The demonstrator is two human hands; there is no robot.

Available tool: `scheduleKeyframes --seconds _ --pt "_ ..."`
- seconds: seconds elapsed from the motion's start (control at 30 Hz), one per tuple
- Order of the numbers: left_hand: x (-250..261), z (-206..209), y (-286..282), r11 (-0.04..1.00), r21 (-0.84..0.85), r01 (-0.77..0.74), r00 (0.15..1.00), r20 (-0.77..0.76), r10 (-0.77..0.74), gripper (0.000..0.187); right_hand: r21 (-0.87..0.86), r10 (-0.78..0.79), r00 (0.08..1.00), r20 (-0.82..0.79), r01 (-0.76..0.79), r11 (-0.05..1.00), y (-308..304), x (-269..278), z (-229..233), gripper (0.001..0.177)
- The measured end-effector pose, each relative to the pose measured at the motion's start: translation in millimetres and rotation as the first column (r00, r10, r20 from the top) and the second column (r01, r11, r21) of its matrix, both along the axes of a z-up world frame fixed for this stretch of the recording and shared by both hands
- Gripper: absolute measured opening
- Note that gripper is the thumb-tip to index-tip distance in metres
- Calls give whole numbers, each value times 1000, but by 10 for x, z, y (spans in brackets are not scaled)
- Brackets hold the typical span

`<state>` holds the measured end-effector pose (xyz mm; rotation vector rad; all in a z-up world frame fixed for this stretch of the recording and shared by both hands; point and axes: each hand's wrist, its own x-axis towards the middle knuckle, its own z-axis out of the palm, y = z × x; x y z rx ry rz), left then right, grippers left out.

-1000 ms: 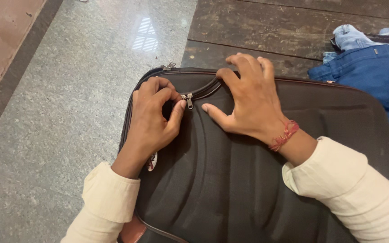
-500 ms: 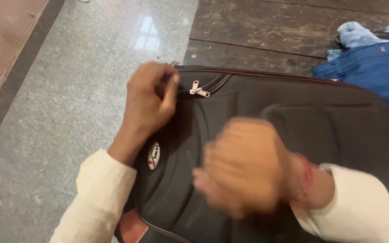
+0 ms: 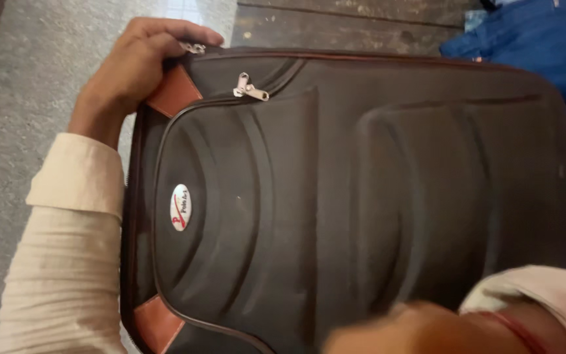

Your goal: The person folds a pair of blue trousers and places them into a suitcase, followed by smoothing the interior lining and closing the suitcase zipper.

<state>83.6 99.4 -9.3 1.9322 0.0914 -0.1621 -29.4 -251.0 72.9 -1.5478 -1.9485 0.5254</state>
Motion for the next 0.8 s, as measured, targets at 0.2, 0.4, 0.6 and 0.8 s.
scheduleKeyframes --seconds 0.2,0.4,0.6,0.8 --pt "11 -111 99 984 -180 -6 1000 -2 6 19 326 -354 935 14 330 886 447 661 -109 18" --pt "-32 -283 188 976 -219 -12 974 219 61 6 450 -654 721 231 517 728 525 1371 -507 39" --pt "-16 -281 50 968 -165 -190 929 290 232 7 -128 -806 511 299 858 497 474 1924 -682 29" --pt "273 -310 -138 976 -154 -156 924 326 200 7 89 -805 572 155 804 588 225 2225 -827 15"
